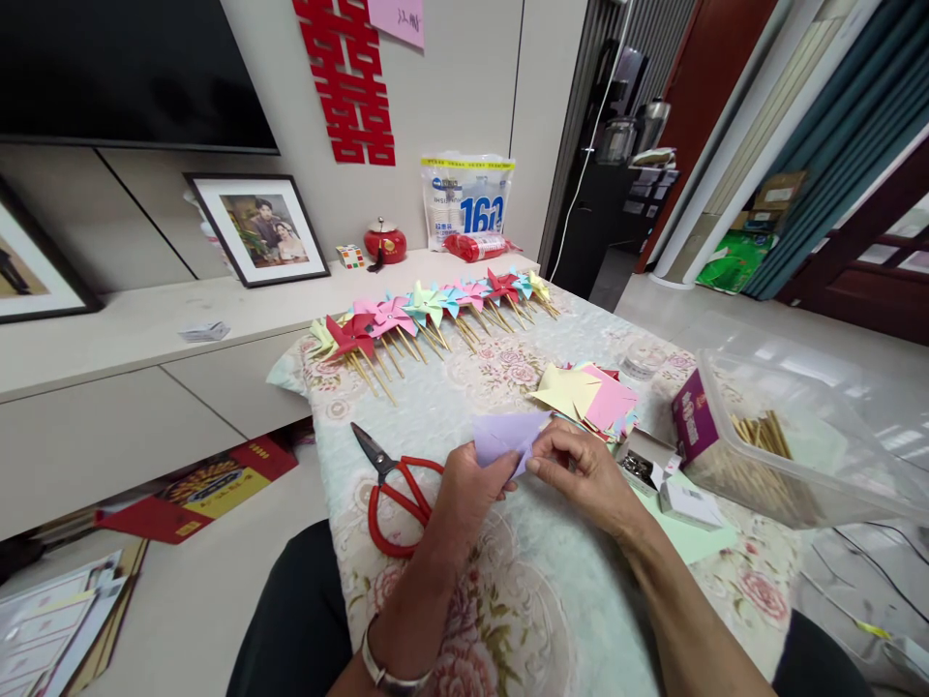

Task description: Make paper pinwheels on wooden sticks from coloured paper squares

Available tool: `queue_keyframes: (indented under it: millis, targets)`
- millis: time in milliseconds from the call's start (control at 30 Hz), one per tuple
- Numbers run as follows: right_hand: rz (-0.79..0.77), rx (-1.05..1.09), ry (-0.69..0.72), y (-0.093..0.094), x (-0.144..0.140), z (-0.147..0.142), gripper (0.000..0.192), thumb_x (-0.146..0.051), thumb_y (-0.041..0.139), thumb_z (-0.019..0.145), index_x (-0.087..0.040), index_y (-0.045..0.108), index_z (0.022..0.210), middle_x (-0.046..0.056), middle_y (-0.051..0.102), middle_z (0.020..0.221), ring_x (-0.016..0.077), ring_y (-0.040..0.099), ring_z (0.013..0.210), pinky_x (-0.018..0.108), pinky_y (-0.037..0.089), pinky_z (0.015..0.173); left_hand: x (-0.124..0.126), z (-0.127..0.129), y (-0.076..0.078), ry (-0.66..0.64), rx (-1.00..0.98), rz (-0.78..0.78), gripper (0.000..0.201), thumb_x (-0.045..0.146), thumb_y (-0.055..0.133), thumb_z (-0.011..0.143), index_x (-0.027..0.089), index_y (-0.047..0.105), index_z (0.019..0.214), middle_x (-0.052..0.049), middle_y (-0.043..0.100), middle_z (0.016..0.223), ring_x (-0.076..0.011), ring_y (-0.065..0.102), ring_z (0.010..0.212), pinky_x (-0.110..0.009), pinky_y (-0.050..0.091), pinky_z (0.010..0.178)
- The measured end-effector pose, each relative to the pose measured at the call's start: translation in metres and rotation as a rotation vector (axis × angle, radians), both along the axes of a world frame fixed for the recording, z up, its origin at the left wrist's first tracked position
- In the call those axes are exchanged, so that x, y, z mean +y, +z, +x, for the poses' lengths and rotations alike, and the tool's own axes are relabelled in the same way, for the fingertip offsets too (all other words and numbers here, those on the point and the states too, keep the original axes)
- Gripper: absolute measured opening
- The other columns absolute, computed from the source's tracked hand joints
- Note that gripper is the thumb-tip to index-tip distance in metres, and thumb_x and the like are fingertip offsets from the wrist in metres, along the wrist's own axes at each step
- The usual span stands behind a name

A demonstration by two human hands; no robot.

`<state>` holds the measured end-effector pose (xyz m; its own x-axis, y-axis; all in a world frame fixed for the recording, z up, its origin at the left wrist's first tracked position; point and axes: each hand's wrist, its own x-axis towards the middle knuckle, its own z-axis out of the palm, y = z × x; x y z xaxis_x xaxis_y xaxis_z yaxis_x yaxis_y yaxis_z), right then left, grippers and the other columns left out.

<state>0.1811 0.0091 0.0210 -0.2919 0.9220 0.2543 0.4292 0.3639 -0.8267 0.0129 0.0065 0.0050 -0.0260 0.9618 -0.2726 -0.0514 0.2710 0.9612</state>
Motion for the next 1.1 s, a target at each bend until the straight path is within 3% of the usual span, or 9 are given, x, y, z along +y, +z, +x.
queue_keyframes:
  millis: [200, 500, 733, 1100]
  targets:
    - [-0.104, 0.013, -0.036, 0.0001, -0.0002, -0.003, 0.017, -0.031, 0.068, 0.082, -0.019, 0.067, 0.07, -0.001, 0.052, 0.071, 0.0145, 0.047, 0.065, 0.028, 0.034, 0.06, -0.0008, -0.0015, -0.0042, -0.066, 0.009, 0.034, 0.022, 0.036, 0.066, 0.07, 0.015, 0.068, 0.074, 0.0, 0.061, 0.055, -0.0154, 0.057, 0.052, -0.024, 0.04, 0.047]
    - [-0.093, -0.018, -0.054, 0.0008, -0.0002, -0.0046, 0.014, -0.022, 0.064, 0.076, -0.019, 0.061, 0.063, -0.003, 0.048, 0.062, 0.0139, 0.044, 0.062, 0.026, 0.033, 0.058, -0.0046, -0.0039, -0.005, -0.117, 0.025, 0.066, 0.024, 0.037, 0.059, 0.078, 0.015, 0.068, 0.074, -0.001, 0.061, 0.058, -0.0151, 0.052, 0.054, -0.024, 0.039, 0.049]
    - [-0.11, -0.08, -0.083, 0.0021, -0.0007, -0.006, 0.018, -0.024, 0.063, 0.077, -0.02, 0.056, 0.06, -0.003, 0.047, 0.061, 0.015, 0.045, 0.063, 0.027, 0.032, 0.059, -0.0029, -0.0016, -0.004, -0.101, 0.087, 0.097, 0.02, 0.033, 0.061, 0.073, 0.019, 0.057, 0.06, 0.003, 0.049, 0.054, -0.0129, 0.041, 0.053, -0.024, 0.031, 0.05]
    - [-0.101, -0.096, -0.102, 0.0012, -0.0002, -0.0058, 0.018, -0.022, 0.063, 0.075, -0.02, 0.056, 0.058, -0.003, 0.046, 0.06, 0.0143, 0.045, 0.06, 0.027, 0.031, 0.056, -0.0012, 0.0001, -0.0097, -0.081, 0.12, 0.1, 0.015, 0.031, 0.064, 0.069, 0.019, 0.06, 0.061, 0.002, 0.05, 0.054, -0.0134, 0.042, 0.053, -0.024, 0.032, 0.049]
